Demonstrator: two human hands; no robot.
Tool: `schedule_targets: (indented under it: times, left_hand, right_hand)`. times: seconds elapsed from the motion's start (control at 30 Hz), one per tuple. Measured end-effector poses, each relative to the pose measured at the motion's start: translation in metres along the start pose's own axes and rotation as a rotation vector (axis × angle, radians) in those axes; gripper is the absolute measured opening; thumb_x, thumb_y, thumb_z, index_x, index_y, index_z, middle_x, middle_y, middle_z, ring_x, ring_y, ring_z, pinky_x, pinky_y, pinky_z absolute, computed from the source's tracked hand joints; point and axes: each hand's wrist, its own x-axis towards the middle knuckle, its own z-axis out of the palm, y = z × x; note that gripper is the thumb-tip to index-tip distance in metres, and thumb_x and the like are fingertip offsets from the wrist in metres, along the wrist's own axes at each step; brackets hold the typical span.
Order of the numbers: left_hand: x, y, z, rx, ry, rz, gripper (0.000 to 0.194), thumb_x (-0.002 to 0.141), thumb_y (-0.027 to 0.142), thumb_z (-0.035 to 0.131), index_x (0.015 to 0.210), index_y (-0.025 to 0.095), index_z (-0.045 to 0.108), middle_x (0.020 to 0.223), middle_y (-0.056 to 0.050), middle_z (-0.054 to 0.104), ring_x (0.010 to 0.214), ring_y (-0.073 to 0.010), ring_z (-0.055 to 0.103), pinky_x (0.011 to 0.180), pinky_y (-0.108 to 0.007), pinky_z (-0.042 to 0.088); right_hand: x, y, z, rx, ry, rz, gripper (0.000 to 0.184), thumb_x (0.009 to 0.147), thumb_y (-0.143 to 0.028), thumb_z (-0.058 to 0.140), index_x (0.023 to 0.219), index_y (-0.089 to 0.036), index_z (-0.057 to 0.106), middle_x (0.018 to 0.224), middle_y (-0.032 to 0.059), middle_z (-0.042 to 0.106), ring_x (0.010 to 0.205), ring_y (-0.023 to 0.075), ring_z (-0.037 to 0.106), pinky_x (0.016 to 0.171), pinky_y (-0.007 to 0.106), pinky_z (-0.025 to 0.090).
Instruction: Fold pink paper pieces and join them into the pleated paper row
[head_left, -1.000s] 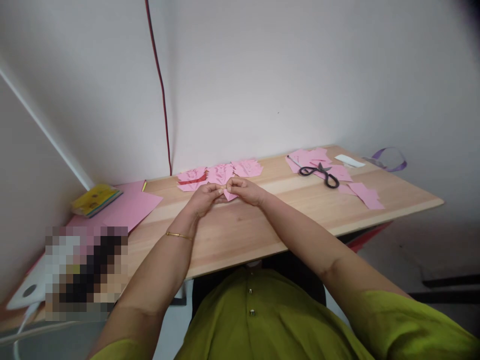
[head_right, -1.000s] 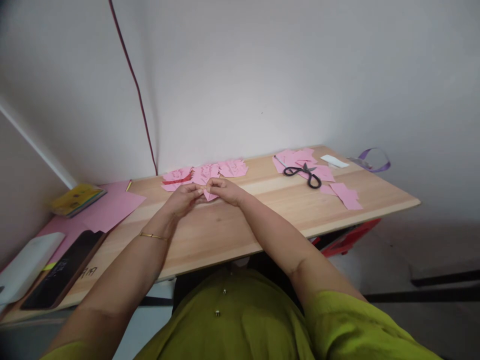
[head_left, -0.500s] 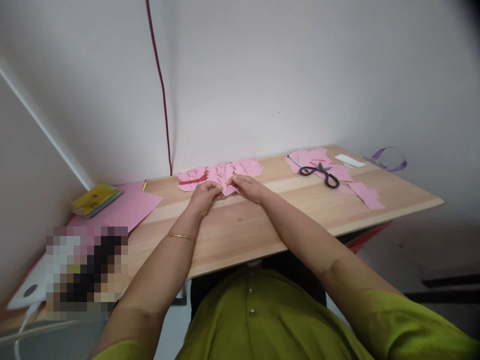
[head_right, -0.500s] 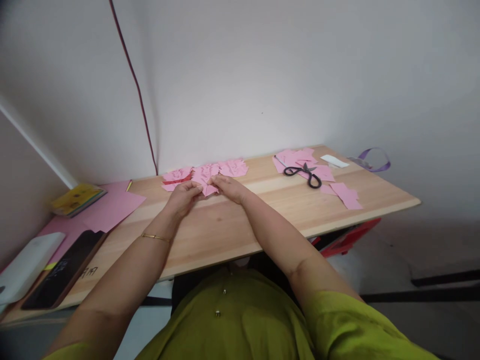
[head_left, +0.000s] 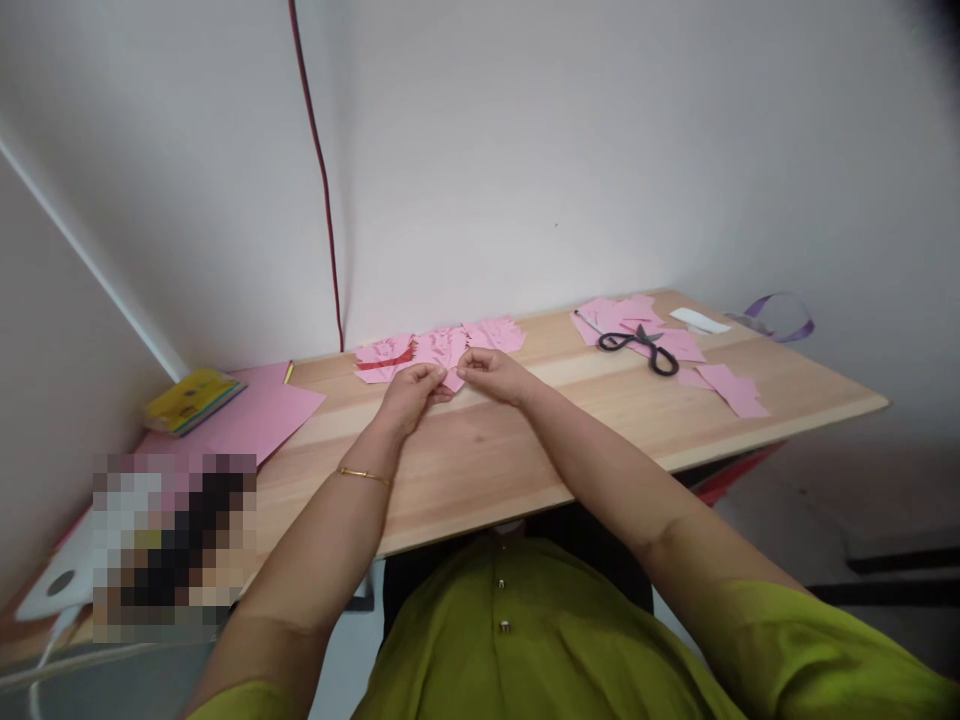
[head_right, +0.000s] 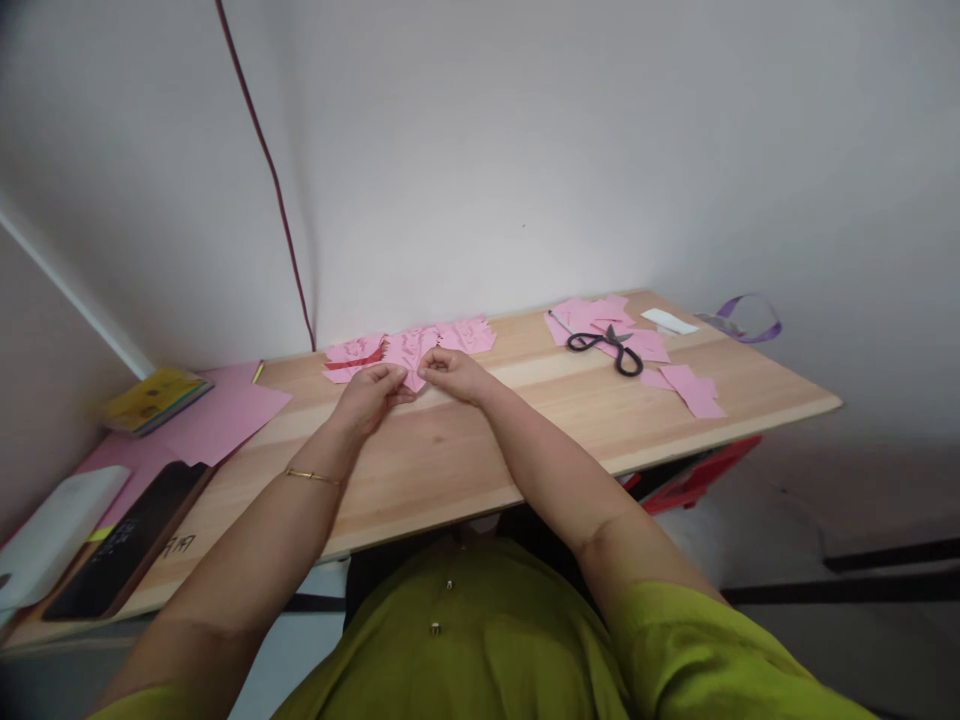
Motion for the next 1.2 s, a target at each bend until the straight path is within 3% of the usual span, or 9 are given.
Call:
schedule_targets:
  times: [0.3, 0.53, 0.63, 0.77, 1.0, 1.2]
  left_hand:
    - [-0.0009, -0.0013, 0.0021, 0.313, 0.020, 0.205, 0.022, 0.070, 0.037, 0.069, 0.067, 0.017, 0.059, 0.063, 0.002, 0.057, 0.060, -0.0120, 0.055, 0.062, -0.025, 0.045]
    - [-0.0019, 0.0021, 0.0057, 0.189, 0.039, 0.108, 0.035, 0.068, 0.049, 0.072, 0.074, 0.016, 0.064, 0.065, 0.000, 0.060, 0.060, -0.0126, 0.055, 0.062, -0.027, 0.046]
    - [-0.0026, 0.0014, 0.0044, 0.267, 0.028, 0.142, 0.032, 0.068, 0.046, 0.073, 0.071, 0.015, 0.064, 0.063, 0.001, 0.059, 0.058, -0.0107, 0.051, 0.060, -0.025, 0.043]
    - [-0.0026, 0.0010, 0.0033, 0.281, 0.041, 0.163, 0.026, 0.070, 0.040, 0.070, 0.067, 0.015, 0.063, 0.062, 0.001, 0.058, 0.058, -0.0102, 0.048, 0.060, -0.024, 0.040]
    - [-0.0014, -0.0011, 0.0029, 0.285, 0.060, 0.176, 0.023, 0.069, 0.036, 0.069, 0.065, 0.015, 0.061, 0.061, 0.001, 0.056, 0.060, -0.0109, 0.047, 0.059, -0.023, 0.037]
    - [-0.0001, -0.0053, 0.0085, 0.093, 0.038, 0.117, 0.022, 0.067, 0.034, 0.069, 0.064, 0.015, 0.058, 0.059, 0.001, 0.057, 0.057, -0.0102, 0.049, 0.059, -0.023, 0.038]
  right_hand:
    - [-0.0004, -0.0048, 0.0043, -0.118, -0.033, -0.057, 0.018, 0.077, -0.035, 0.059, 0.075, -0.017, 0.056, 0.074, -0.0016, 0.051, 0.072, 0.0126, 0.045, 0.070, 0.026, 0.037]
    - [0.0015, -0.0025, 0.0037, -0.038, 0.001, -0.033, 0.022, 0.077, -0.039, 0.061, 0.079, -0.017, 0.056, 0.071, -0.0027, 0.051, 0.068, 0.0118, 0.045, 0.067, 0.025, 0.036]
    - [0.0017, -0.0013, 0.0051, -0.017, -0.026, -0.035, 0.024, 0.075, -0.039, 0.065, 0.080, -0.017, 0.058, 0.077, -0.0008, 0.057, 0.074, 0.0125, 0.051, 0.072, 0.026, 0.040]
    - [0.0012, 0.0005, 0.0052, 0.017, -0.029, -0.008, 0.029, 0.074, -0.043, 0.068, 0.085, -0.017, 0.058, 0.076, -0.0014, 0.058, 0.072, 0.0123, 0.051, 0.068, 0.025, 0.040]
    - [0.0002, 0.0016, 0.0024, -0.127, -0.143, -0.026, 0.033, 0.084, -0.047, 0.056, 0.079, -0.015, 0.062, 0.072, -0.0006, 0.056, 0.069, 0.0118, 0.048, 0.066, 0.024, 0.037]
    - [-0.0003, -0.0027, 0.0028, -0.139, -0.137, -0.117, 0.031, 0.087, -0.045, 0.054, 0.080, -0.016, 0.064, 0.081, 0.0024, 0.061, 0.081, 0.0149, 0.053, 0.076, 0.026, 0.041]
